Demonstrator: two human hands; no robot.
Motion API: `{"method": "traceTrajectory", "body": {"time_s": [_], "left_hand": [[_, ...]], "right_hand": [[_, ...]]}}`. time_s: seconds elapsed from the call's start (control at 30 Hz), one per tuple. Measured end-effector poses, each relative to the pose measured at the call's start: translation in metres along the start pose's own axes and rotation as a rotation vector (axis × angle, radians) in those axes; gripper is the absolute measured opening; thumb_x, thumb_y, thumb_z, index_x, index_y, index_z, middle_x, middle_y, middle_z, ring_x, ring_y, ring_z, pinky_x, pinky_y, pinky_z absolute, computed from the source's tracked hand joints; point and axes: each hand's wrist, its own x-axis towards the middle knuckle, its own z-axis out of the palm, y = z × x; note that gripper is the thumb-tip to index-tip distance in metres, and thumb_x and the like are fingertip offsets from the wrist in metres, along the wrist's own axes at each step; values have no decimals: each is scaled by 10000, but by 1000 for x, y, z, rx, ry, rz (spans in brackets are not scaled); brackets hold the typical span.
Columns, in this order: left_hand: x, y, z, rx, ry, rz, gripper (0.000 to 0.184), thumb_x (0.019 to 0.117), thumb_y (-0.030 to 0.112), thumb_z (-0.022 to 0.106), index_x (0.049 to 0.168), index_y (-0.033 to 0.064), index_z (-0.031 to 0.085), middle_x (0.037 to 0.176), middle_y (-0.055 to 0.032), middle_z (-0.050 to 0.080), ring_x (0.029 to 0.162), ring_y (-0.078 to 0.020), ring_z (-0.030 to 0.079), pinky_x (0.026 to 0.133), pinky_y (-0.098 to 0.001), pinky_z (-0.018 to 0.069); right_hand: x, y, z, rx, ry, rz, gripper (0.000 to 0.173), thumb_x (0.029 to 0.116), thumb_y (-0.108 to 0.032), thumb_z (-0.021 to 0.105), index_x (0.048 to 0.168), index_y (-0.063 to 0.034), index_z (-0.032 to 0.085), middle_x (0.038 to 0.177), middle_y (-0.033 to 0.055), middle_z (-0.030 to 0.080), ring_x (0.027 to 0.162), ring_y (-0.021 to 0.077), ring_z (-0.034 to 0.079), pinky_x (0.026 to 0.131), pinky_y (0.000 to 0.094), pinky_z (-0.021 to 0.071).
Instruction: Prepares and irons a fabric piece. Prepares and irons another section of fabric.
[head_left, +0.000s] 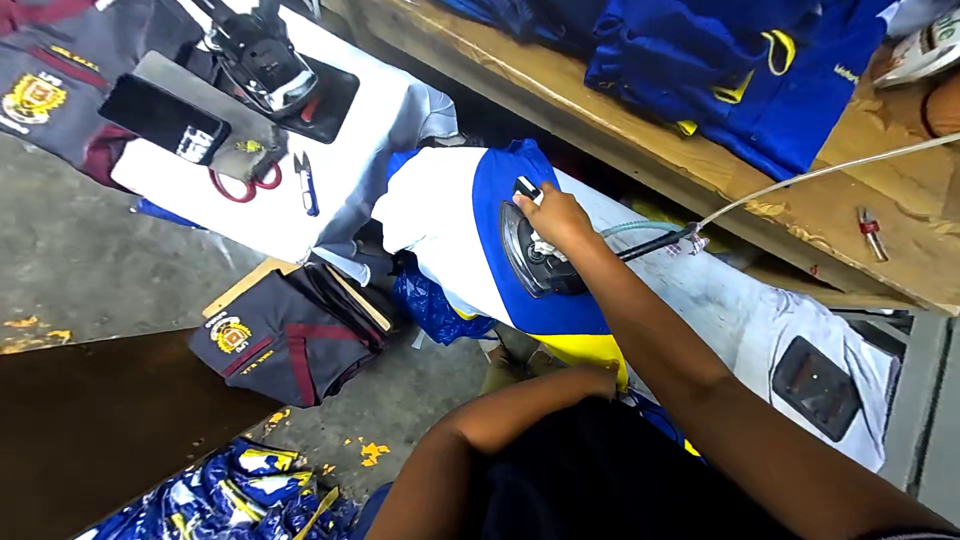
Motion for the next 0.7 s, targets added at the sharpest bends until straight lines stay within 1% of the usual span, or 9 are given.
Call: {"method": "traceTrajectory", "body": {"time_s": [0.07, 0.1, 0.17, 0.27, 0.37, 0.47, 0.57, 0.63, 0.7], "left_hand": [[6, -7, 3, -6, 24, 41, 487, 1076, 285, 528, 1408, -71, 521, 1394, -331, 552, 1313, -487, 534, 1046, -694, 409], [14, -14, 8, -12, 67, 76, 488, 1062, 283, 550, 1397, -71, 533, 1358, -326, 579, 1282, -486, 557, 1021, -694, 430], [13, -13, 10, -28, 74, 68, 546, 1059, 256, 564, 1489, -57, 445, 1383, -321, 572, 1309, -483, 547, 1050, -686, 421], [10, -13, 14, -90, 90, 45, 701, 1056, 252, 556, 1628, 28, 219, 1412, -322, 553, 1322, -486, 536, 1060, -686, 412], [11, -18, 17, -144, 119, 60, 761, 1055, 276, 546, 1654, 73, 123, 1391, -328, 563, 1289, -488, 558, 1027, -691, 432], [19, -24, 21, -138, 159, 120, 763, 1046, 281, 567, 1646, 56, 154, 1383, -322, 571, 1285, -478, 565, 1033, -685, 436], [22, -30, 22, -155, 172, 163, 717, 1055, 289, 569, 1635, 50, 219, 1404, -320, 561, 1315, -473, 548, 1072, -676, 415], [8, -34, 18, -169, 148, 225, 655, 1074, 272, 547, 1609, 17, 271, 1410, -328, 552, 1327, -476, 536, 1095, -662, 394], [-22, -49, 19, -261, 225, 354, 602, 1070, 229, 561, 1577, -9, 341, 1350, -317, 600, 1277, -458, 579, 1101, -627, 403]], "right_hand": [[4, -3, 3, -20, 14, 9, 612, 1069, -544, 451, 1435, -58, 520, 1159, 237, 694, 1105, 416, 677, 895, 615, 526], [10, -7, 4, -29, 28, 7, 610, 1069, -548, 447, 1438, -67, 518, 1160, 231, 696, 1108, 411, 679, 896, 609, 529], [27, -22, 3, -18, 58, -24, 603, 1071, -536, 452, 1435, -60, 525, 1186, 230, 691, 1130, 405, 673, 915, 608, 523], [64, -51, -5, 38, 95, -64, 609, 1064, -520, 477, 1458, -58, 529, 1279, 218, 670, 1200, 383, 650, 972, 600, 509], [97, -82, -11, 76, 128, -104, 591, 1058, -513, 493, 1433, -60, 557, 1306, 196, 664, 1220, 354, 643, 981, 585, 508], [105, -98, -10, 62, 96, -156, 563, 1058, -490, 501, 1418, -62, 571, 1311, 192, 661, 1227, 350, 640, 984, 581, 509], [90, -88, -5, 0, 41, -227, 573, 1057, -493, 504, 1414, -49, 565, 1272, 226, 666, 1192, 388, 648, 960, 614, 507], [73, -71, -2, -30, 20, -230, 584, 1056, -497, 510, 1441, -60, 552, 1253, 247, 671, 1174, 422, 650, 948, 641, 502], [59, -51, 2, -35, 34, -195, 577, 1055, -510, 510, 1417, -66, 571, 1182, 254, 689, 1112, 439, 668, 905, 651, 514]]}}
